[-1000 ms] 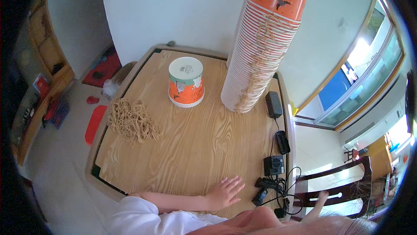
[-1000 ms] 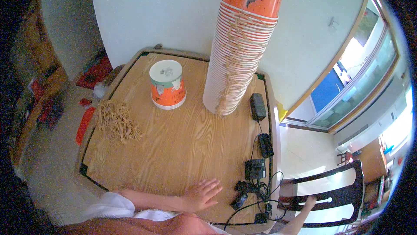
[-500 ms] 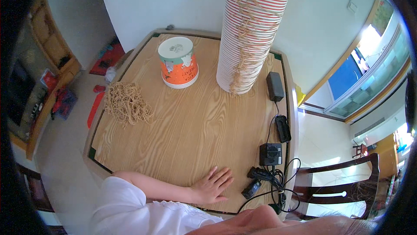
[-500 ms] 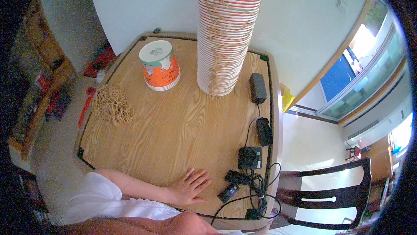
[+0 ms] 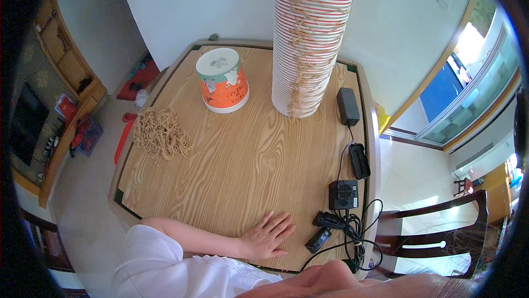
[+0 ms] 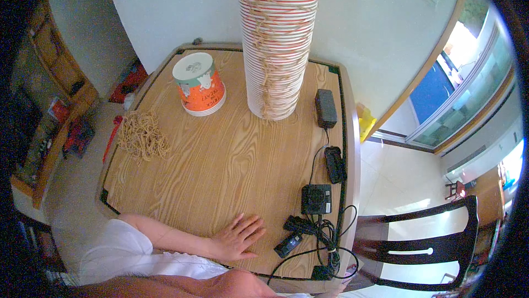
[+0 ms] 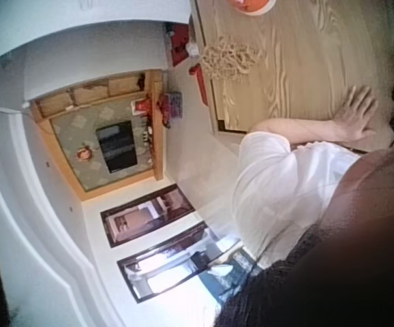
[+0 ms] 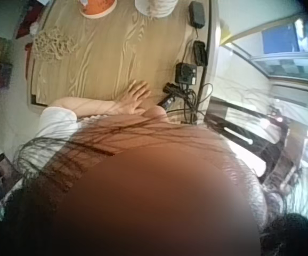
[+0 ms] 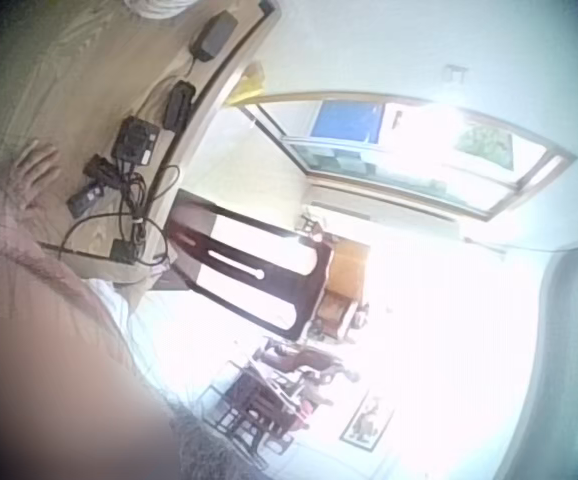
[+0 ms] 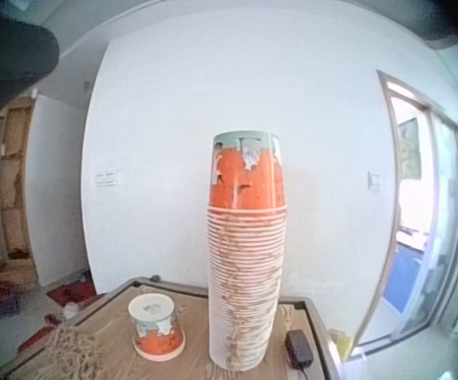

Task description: Securing rubber bands around the rims of paper bowls.

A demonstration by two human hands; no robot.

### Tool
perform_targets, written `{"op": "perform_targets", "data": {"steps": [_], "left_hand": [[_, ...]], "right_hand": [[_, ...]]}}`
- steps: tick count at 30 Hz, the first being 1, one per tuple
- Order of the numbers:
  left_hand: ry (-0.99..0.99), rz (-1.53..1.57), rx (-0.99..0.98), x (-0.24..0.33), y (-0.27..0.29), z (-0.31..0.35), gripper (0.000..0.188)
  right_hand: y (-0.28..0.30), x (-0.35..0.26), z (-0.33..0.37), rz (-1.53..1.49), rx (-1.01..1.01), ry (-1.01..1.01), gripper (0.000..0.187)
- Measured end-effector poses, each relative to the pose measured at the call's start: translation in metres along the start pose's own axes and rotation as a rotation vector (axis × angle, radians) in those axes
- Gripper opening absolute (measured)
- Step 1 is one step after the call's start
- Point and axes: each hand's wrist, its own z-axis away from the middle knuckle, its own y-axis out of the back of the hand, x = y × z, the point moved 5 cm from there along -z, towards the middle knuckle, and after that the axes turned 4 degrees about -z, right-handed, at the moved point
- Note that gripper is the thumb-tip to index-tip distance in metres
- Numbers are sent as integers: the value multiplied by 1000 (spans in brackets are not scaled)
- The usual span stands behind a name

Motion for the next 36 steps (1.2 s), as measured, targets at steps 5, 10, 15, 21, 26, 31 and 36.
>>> {"op": "perform_targets", "data": {"steps": [5, 10, 15, 21, 26, 31, 36], "left_hand": [[26, 65, 43, 0, -4, 1, 77], [24, 52, 30, 0, -2, 1, 77], [8, 45, 35, 0, 6, 1, 76], [7, 42, -2, -3, 1, 3, 75], [-10, -3, 46, -1, -3, 2, 73], [-56, 144, 137, -18, -1, -1, 67], [164, 58, 472, -145, 24, -14, 53]], "right_hand": [[-6, 18, 8, 30, 1, -46, 32], [14, 38, 7, 86, 19, -79, 32], [38, 42, 13, 132, 54, -106, 31], [76, 5, 8, 178, 116, -87, 30], [102, -170, -2, -93, 161, 394, 17], [95, -541, 139, -392, -366, 826, 15], [22, -736, 272, -288, -687, 1440, 24]]}}
